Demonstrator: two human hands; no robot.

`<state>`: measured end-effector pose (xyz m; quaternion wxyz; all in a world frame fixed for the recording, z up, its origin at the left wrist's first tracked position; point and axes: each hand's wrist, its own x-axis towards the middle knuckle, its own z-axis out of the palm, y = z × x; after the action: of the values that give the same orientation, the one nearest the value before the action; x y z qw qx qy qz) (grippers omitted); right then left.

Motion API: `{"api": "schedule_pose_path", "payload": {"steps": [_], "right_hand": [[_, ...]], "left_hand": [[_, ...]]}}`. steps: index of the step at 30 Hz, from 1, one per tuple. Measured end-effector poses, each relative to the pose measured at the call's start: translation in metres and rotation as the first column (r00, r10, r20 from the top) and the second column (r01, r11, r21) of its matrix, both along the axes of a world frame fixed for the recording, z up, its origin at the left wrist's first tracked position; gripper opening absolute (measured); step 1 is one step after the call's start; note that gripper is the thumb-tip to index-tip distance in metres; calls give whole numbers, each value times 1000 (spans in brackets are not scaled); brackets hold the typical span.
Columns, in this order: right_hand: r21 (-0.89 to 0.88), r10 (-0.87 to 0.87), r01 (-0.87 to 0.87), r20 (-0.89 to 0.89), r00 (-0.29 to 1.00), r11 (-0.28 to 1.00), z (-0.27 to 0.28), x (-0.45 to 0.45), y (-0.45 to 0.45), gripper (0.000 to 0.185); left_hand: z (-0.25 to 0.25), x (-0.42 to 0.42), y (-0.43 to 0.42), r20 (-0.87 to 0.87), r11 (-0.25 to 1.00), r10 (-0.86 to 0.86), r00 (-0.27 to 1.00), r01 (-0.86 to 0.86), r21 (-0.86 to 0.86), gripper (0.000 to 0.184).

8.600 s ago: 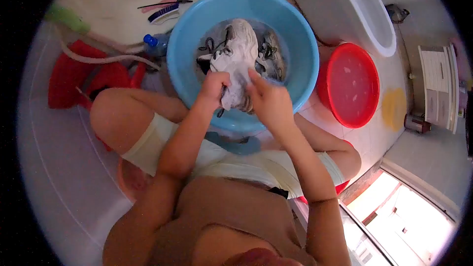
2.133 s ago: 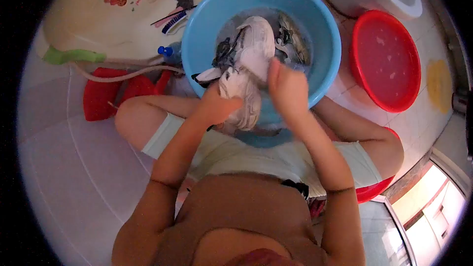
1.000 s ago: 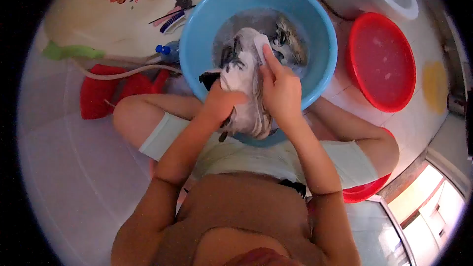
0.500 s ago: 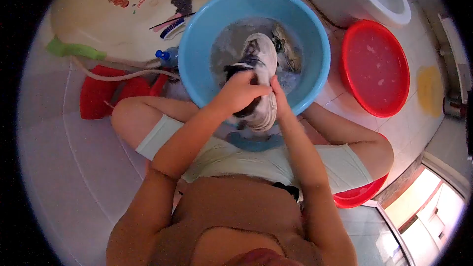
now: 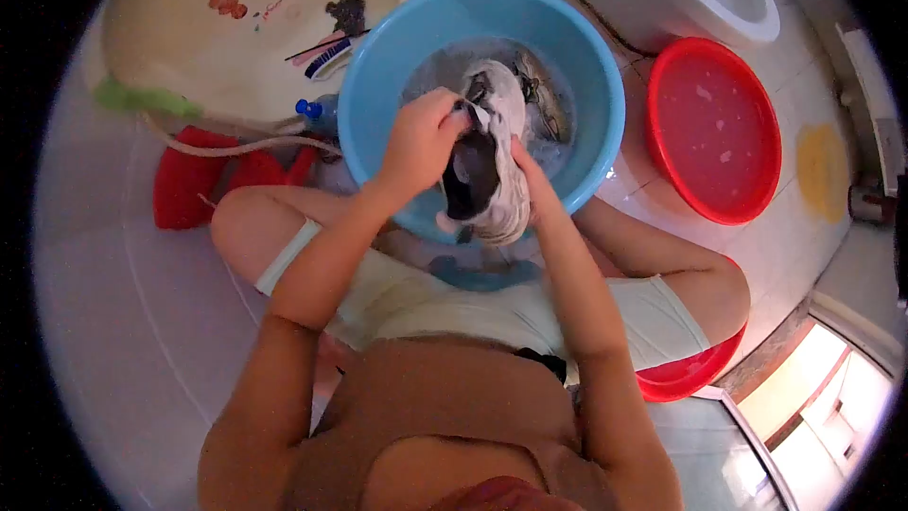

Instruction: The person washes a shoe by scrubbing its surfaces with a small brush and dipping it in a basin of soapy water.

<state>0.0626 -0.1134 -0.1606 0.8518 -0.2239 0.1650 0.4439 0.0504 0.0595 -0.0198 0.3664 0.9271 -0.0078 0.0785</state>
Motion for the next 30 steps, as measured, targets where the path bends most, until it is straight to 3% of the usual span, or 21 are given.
{"api": "schedule_pose_path", "payload": {"steps": [1, 3, 5, 6, 9, 11, 12, 14, 15, 17, 20, 21, 22, 25, 26, 29, 30], "right_hand": [[-228, 42, -11, 132, 990, 974, -7, 7, -3, 58], [-625, 207, 66, 354, 912, 778, -12, 27, -13, 57], [-773, 272, 325, 529, 804, 545, 9, 31, -23, 54], [-789, 324, 457, 595, 736, 410, 28, 28, -26, 52], [-555, 401, 669, 829, 391, 494, 90, -8, -7, 48], [-587, 649, 686, 729, 216, 431, 118, -24, 25, 44], [-590, 610, 689, 747, 266, 421, 116, -17, 37, 44], [-585, 529, 700, 777, 341, 408, 110, 14, 61, 43], [-579, 576, 705, 764, 292, 410, 111, 11, 63, 43], [-565, 661, 717, 725, 194, 409, 114, 1, 65, 44], [-612, 687, 704, 684, 244, 360, 120, 17, 73, 42], [-641, 699, 689, 661, 272, 338, 122, 20, 73, 42], [-681, 712, 674, 622, 325, 287, 127, 31, 76, 44], [-638, 723, 698, 644, 252, 325, 111, 14, 77, 43], [-460, 716, 798, 696, 52, 389, 92, 3, 76, 41], [-671, 817, 724, 503, 282, 163, 98, 29, 79, 40], [-730, 824, 668, 463, 327, 146, 98, 50, 73, 48]], "left_hand": [[-4, 3, 7, -123, 990, 48, 991, -63, -123, 23], [-15, 9, 22, -364, 916, 88, 927, -219, -337, 28], [-21, 10, 25, -387, 902, 160, 908, -294, -316, 33], [-25, 12, 25, -403, 893, 192, 895, -330, -307, 35], [-44, 12, 16, -239, 813, 323, 916, -398, -425, 32], [-30, 8, 4, -326, 756, 307, 894, -437, -487, 28], [-26, 5, 1, -372, 728, 291, 882, -456, -512, 26], [-46, 8, 9, -258, 840, 296, 920, -379, -388, 26], [-55, 8, 15, -201, 882, 300, 932, -352, -314, 27], [-66, 8, 27, -193, 861, 293, 937, -346, -374, 24], [-90, 12, 21, -188, 758, 264, 946, -324, -566, 20], [-77, 5, 9, -204, 698, 251, 946, -323, -639, 18], [-62, -3, 2, -131, 812, 325, 937, -347, -468, 17], [-48, 0, 10, -358, 587, 372, 856, -516, -624, 16], [-62, 2, 14, -325, 597, 461, 826, -559, -575, 15], [-89, -3, 12, -306, 656, 371, 877, -480, -582, 15], [-70, -9, 8, -264, 666, 356, 897, -441, -602, 17]]}}
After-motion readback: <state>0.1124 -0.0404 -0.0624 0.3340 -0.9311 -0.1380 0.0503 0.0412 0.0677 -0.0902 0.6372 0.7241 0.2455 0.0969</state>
